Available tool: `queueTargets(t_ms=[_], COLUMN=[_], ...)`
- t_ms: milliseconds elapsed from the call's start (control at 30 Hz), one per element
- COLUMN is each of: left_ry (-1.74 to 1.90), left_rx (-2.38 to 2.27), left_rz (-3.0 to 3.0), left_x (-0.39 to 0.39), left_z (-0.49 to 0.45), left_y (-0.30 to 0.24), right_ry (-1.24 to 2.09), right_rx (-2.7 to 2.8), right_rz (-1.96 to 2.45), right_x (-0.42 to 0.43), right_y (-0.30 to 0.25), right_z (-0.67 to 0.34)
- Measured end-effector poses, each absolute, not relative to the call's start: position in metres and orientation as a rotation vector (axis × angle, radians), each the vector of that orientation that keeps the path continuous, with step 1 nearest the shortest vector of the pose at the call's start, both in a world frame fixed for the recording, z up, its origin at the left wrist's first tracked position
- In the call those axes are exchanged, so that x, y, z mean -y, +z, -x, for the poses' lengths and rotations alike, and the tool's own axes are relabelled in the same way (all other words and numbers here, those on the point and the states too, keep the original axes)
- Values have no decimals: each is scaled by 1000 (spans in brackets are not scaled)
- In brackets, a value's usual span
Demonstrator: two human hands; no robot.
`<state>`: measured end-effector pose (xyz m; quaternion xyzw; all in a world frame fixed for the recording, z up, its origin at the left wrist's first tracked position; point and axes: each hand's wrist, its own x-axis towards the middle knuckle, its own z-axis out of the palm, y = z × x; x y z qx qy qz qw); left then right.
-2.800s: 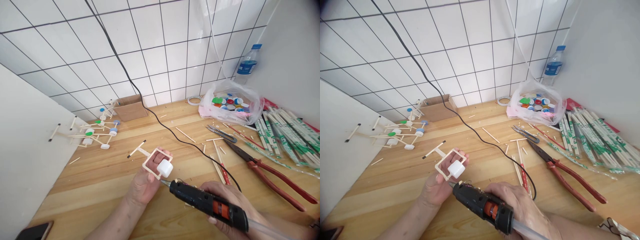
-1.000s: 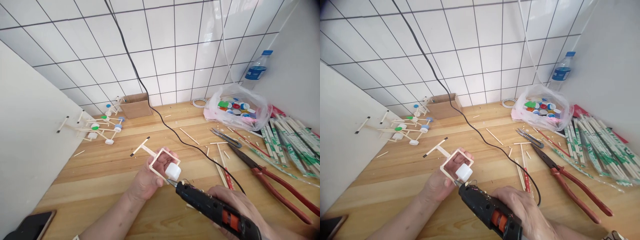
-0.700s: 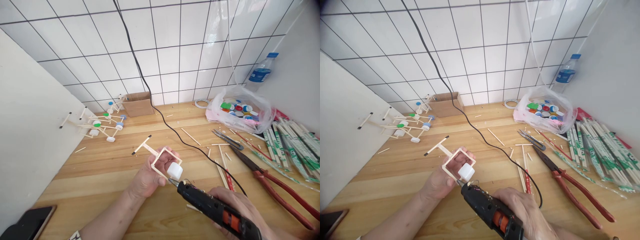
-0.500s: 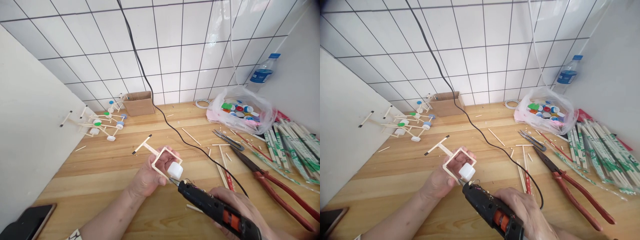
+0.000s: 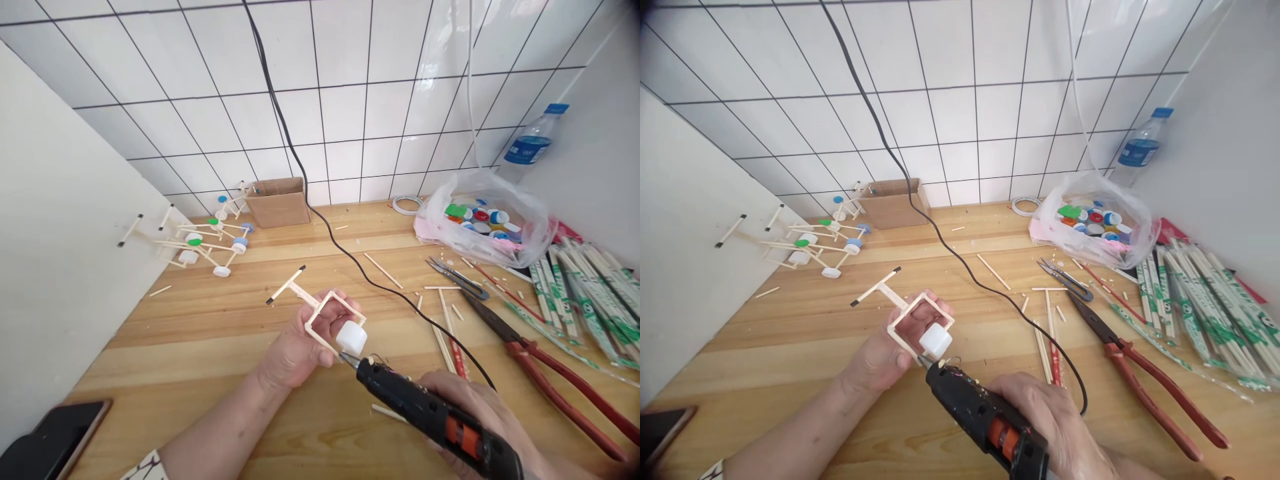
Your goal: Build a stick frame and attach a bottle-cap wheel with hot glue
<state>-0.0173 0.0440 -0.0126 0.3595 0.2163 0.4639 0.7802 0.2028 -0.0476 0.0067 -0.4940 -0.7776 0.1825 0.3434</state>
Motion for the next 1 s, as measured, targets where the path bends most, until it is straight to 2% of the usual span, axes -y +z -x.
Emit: queueTargets(t_ms=[233, 800, 1000], left_ry=[999, 992, 1000], left_rx=[-467, -479, -489], left_rz=[-776, -779, -755], left_x=[-44, -44, -45], left_z=[18, 18, 17], left_y=[-13, -14, -13], right_ry=[445, 419, 477], right_rx=[2063, 2123, 2144], right_rz=[1152, 1200, 1058], right_x=[41, 41, 35], right_y=[17, 23, 21], right_z=[-201, -199, -206])
